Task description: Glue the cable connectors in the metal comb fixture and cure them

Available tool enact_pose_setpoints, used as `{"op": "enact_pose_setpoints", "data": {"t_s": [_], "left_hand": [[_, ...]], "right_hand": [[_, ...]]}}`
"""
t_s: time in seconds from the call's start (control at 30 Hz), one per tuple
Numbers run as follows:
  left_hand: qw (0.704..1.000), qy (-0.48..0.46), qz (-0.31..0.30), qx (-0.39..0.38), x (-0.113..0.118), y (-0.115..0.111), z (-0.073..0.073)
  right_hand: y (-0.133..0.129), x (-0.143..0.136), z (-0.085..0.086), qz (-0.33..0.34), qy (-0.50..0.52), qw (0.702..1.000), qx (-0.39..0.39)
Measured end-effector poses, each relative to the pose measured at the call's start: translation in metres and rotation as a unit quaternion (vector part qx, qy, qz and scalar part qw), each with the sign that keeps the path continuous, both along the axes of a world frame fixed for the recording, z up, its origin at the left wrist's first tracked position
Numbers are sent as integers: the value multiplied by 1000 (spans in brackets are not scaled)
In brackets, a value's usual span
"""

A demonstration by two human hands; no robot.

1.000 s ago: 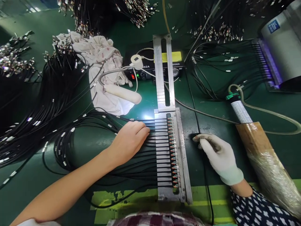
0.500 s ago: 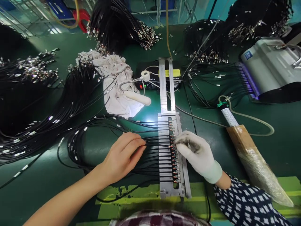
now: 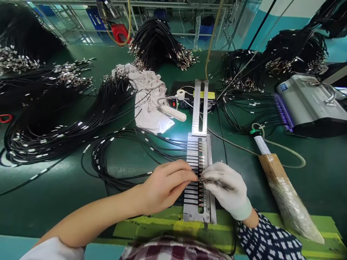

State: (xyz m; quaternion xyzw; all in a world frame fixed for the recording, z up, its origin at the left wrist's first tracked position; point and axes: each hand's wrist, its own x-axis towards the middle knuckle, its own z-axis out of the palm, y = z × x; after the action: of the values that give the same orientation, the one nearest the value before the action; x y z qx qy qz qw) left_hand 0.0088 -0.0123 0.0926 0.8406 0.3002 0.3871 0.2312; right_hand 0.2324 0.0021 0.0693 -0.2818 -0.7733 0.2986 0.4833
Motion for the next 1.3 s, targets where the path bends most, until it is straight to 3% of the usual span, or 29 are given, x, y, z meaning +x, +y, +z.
{"op": "enact_pose_setpoints", "data": {"t_s": [0.23,0.4,0.53,0.7,0.97,1.1,1.3], "left_hand": [[998,22,19,62,-5,-7,4],[996,32,22,78,-9,-10,6],[999,4,23,38,-7,-11,8],[998,-53,18,-20,-2,-10,13],[991,-93,28,-89,-2,-11,6],[990,-97,35,-95,-3,-10,3],[998,-61,16,-18,-4,-10,10]], "right_hand": [[-4,-4,2,23,27,999,-38],[-7,-8,3,47,61,982,-170],[-8,-10,2,63,81,950,-294],[-8,-13,1,94,123,882,-444],[-11,-16,-4,108,157,837,-512],[-11,-17,-1,88,145,849,-501],[-11,-12,8,69,91,922,-369]]}}
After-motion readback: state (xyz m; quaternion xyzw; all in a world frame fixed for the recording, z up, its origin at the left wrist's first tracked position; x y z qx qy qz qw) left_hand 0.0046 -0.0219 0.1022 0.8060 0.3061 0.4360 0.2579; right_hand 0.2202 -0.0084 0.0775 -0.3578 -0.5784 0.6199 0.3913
